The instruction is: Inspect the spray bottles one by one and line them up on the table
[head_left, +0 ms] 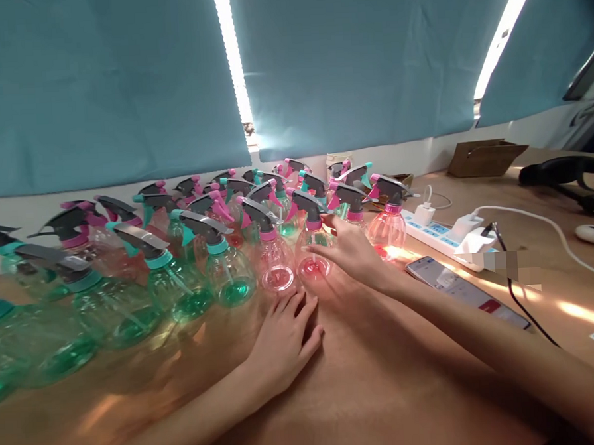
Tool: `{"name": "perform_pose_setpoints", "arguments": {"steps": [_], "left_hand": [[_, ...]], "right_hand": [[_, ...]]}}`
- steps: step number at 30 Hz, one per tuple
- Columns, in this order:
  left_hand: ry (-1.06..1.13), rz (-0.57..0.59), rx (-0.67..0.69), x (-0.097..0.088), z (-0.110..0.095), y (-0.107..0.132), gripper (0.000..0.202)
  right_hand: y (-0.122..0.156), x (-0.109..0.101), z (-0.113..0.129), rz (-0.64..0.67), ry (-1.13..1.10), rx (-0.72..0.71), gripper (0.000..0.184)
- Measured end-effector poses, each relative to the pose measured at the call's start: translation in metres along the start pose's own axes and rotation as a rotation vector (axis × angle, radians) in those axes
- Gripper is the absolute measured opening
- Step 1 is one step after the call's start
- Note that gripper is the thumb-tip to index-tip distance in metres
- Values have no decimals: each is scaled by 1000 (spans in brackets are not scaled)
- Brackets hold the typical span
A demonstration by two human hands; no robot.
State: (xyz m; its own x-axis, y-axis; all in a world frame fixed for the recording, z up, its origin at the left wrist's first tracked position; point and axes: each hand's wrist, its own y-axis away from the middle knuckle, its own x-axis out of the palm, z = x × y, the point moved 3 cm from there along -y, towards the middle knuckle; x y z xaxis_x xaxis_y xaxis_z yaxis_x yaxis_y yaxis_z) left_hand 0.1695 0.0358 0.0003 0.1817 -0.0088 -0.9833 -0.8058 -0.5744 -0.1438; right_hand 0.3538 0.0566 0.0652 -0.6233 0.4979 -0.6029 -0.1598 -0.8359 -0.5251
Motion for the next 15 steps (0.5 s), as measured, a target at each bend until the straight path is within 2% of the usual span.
{"name": "perform_pose_setpoints", "arguments": {"steps": [3,6,8,11,15], "left_hand": [[16,37,5,-1,-2,-3,45],[44,49,19,0,-8,-9,44],[61,36,44,1,-13,-15,44],[68,9,92,5,-22,-24,44],[74,16,135,8,-32,-36,45]], "right_hand": [[14,-16,1,1,-41,-1,48],[23,-37,-7,-15,-34,33,23],[24,-51,-16,-58,21,69,20],[19,-64,-32,-121,129,125,27],[9,-60,-48,-112,236,164,49]]}}
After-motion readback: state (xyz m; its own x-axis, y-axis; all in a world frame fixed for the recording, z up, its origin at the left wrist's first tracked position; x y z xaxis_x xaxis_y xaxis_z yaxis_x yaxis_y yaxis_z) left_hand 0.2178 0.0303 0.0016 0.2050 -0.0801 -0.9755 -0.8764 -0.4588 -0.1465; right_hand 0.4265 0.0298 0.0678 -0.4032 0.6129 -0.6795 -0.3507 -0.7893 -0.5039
